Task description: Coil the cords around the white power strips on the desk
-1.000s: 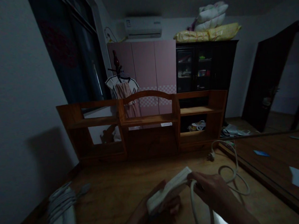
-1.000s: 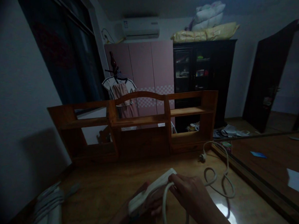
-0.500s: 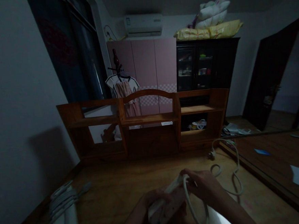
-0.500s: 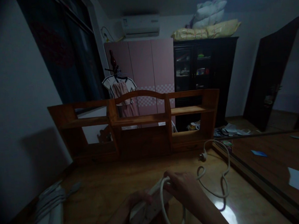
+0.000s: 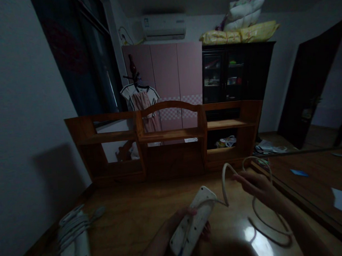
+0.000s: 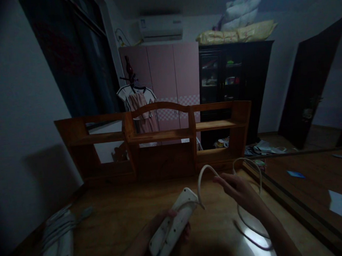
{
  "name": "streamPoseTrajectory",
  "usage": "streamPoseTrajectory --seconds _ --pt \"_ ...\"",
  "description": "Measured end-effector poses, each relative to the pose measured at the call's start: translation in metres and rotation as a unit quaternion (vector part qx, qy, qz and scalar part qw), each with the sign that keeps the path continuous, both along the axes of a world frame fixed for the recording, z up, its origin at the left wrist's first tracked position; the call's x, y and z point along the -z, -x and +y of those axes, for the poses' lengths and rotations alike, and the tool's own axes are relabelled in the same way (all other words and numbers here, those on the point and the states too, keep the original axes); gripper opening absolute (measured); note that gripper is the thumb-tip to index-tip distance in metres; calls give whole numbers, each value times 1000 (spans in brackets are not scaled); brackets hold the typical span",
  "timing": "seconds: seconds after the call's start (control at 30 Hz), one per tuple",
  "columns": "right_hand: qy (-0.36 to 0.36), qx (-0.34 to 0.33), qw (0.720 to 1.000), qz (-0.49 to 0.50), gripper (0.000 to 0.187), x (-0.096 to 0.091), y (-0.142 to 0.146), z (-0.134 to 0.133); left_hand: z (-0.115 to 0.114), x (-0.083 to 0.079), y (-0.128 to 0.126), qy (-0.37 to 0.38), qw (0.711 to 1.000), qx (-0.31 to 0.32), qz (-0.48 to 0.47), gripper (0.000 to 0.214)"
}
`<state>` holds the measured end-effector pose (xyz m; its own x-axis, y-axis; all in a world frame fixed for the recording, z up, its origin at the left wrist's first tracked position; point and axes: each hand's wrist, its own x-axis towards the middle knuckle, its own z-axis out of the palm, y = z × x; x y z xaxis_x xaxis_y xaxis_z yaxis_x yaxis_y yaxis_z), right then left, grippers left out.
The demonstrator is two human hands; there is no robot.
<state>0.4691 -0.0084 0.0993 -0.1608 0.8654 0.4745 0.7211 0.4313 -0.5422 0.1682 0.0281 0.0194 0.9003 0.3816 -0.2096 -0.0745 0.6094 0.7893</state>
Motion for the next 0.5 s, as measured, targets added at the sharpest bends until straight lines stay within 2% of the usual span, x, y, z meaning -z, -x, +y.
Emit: streamPoseTrajectory --seconds 0.13,0.2,0.27,0.33,0.37,0.43,0.5 --pt "-36 71 997 -9 40 13 -41 21 22 17 -6 -35 997 -49 -56 59" --pt "-37 118 990 -61 38 30 -52 34 27 19 -7 -19 994 -86 -64 61" --pt "-28 164 974 -156 35 53 -52 45 28 17 -8 -4 993 -106 -60 60" --pt "-25 179 950 -253 27 76 -39 51 27 12 -9 3 992 -113 -53 57" --pt "-48 169 943 -283 26 85 -28 52 27 10 -10 7 992 -115 -50 55" --pt "-93 148 937 -302 53 93 1 48 26 8 -11 15 992 -119 -42 52" --pt "-114 122 943 -288 78 86 35 38 26 8 -12 19 992 -123 -34 50"
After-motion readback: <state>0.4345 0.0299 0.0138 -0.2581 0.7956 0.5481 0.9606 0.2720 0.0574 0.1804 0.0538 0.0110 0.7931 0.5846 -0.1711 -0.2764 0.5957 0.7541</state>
